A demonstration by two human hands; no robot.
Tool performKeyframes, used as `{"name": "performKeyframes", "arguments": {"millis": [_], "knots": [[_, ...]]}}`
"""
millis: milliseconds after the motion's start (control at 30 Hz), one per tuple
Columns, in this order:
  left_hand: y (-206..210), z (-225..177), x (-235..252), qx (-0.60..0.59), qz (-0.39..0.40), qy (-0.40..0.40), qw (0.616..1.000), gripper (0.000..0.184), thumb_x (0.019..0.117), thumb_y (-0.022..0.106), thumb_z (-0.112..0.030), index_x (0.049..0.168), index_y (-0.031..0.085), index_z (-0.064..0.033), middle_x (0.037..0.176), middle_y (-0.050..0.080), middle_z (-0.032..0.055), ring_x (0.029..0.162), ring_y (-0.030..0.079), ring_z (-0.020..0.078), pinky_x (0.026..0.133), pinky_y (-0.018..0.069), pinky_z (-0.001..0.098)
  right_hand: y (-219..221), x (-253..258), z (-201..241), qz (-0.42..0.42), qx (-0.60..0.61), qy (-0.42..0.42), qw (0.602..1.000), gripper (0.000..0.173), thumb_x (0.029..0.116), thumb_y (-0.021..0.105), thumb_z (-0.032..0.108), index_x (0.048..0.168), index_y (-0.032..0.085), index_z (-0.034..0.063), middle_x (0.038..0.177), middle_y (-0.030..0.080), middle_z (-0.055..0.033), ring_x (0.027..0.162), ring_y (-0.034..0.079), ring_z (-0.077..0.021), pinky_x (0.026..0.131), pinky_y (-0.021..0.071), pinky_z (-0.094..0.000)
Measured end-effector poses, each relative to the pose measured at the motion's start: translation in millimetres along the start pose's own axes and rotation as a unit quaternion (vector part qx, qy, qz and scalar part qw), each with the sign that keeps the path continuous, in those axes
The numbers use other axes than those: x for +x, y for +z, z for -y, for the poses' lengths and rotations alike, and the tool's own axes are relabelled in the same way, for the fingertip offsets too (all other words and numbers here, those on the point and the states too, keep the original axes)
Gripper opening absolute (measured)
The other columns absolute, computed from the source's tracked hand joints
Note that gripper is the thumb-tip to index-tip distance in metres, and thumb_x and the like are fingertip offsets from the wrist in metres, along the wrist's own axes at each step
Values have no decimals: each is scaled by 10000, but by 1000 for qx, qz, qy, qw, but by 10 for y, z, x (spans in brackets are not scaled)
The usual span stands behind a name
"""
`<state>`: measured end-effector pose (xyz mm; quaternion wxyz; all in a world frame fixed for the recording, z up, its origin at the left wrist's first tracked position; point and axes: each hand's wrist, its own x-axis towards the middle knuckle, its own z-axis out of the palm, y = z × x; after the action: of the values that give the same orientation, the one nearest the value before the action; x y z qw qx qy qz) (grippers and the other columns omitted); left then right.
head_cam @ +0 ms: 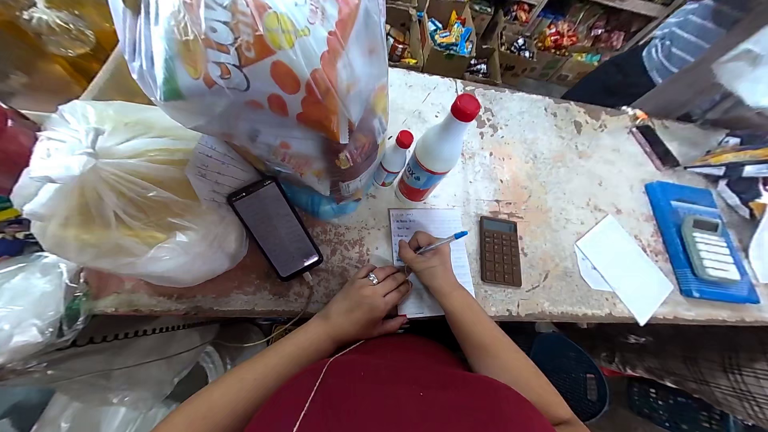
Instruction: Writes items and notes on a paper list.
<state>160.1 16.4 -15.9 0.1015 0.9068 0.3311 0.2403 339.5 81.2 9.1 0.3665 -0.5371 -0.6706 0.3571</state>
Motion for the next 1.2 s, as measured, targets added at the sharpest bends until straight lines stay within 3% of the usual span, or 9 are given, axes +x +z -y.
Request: {"name": "performKeyframes", "arguments": {"millis": [300,400,500,567,700,867,1200], "knots": [[-11,-4,10,-11,2,-1,1000,500,956,603,-481,1268,671,-96,1352,666,91,1292,604,289,1014,498,539,-6,-7,-4,13,-20,-3,1000,327,885,685,75,613,502,93,554,491,38,505,462,-28,501,398,-225],[-10,-9,11,-8,1,-3,1000,509,957,596,-484,1273,669,-93,1363,659,95,1291,606,289,1016,498,539,-22,1,-3,9,15,-6,1000,303,887,696,80,633,531,91,557,501,51,500,459,-6,493,391,-195],[-9,-6,9,-8,4,-5,1000,533,967,582,-492,1301,662,-85,1430,620,91,1307,595,279,1024,492,524,-146,-13,34,-4,109,17,994,173,1003,649,153,861,650,56,687,607,43,585,550,-6,564,487,-187],[-5,-8,12,-6,6,-6,1000,539,966,580,-502,1306,663,-93,1442,613,85,1313,592,272,1025,493,518,-267,-53,10,-25,108,9,994,215,1053,573,193,934,675,46,759,640,41,659,584,-9,634,518,-201],[0,2,11,-14,11,-9,1000,534,966,581,-502,1317,658,-107,1447,606,87,1323,582,276,1031,489,523,-421,-122,-113,-55,63,14,996,195,1015,640,192,862,611,75,662,591,38,559,557,-26,548,493,-196],[13,9,19,-13,3,-7,1000,540,960,580,-514,1302,665,-106,1439,614,85,1306,595,273,1017,497,519,-343,-112,-42,-58,39,37,997,314,920,763,149,687,562,87,558,556,45,487,524,-15,500,465,-194],[10,12,15,-15,2,-8,1000,533,950,595,-511,1295,666,-109,1433,619,80,1306,595,273,1007,502,517,-279,-94,-71,-60,-3,54,997,354,905,732,93,623,518,111,526,500,58,470,468,-2,477,401,-186]]}}
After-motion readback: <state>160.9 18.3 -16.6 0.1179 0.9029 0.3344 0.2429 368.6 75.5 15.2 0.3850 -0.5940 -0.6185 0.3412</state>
